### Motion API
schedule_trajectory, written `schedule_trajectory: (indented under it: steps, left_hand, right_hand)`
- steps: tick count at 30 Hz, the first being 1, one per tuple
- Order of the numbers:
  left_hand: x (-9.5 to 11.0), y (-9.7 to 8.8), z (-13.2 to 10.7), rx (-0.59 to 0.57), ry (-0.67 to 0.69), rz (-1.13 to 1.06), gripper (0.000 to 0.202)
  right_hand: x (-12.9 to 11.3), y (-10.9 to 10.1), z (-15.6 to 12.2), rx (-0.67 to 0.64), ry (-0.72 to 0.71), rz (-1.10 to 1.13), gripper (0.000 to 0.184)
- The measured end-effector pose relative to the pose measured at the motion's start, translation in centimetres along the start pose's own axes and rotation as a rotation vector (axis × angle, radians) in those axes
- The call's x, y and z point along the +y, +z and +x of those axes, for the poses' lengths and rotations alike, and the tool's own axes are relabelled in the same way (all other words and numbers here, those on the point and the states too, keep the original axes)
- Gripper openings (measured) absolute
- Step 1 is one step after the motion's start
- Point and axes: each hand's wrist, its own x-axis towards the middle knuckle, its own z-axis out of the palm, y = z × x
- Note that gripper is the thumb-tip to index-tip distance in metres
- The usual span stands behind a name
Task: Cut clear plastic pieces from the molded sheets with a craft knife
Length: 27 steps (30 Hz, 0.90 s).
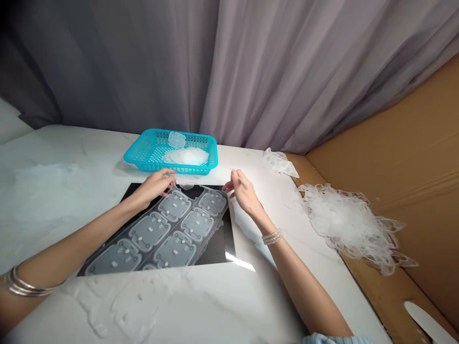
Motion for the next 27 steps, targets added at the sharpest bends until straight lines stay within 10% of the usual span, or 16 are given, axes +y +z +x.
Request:
schedule_trajectory:
  steps: [8, 19, 27]
  left_hand:
    - [1.3, -0.9, -0.5, 0.038, 0.094, 0.083, 0.032]
    - [1.0, 4.0, -10.7, -0.31, 0.491, 0.031, 0.033]
    - [0.9, 4.0, -10.7, -0.32, 0.509, 0.163, 0.049]
  right_hand:
    - [-1.4, 0.0, -3.3, -0.174, 0.014, 0.15, 0.047]
    - [0.9, 2.2, -3.8, -0.195, 0.05, 0.183, 0.034]
    - [0.0, 2.2, -4.5, -0.295, -0.133, -0.065, 0.027]
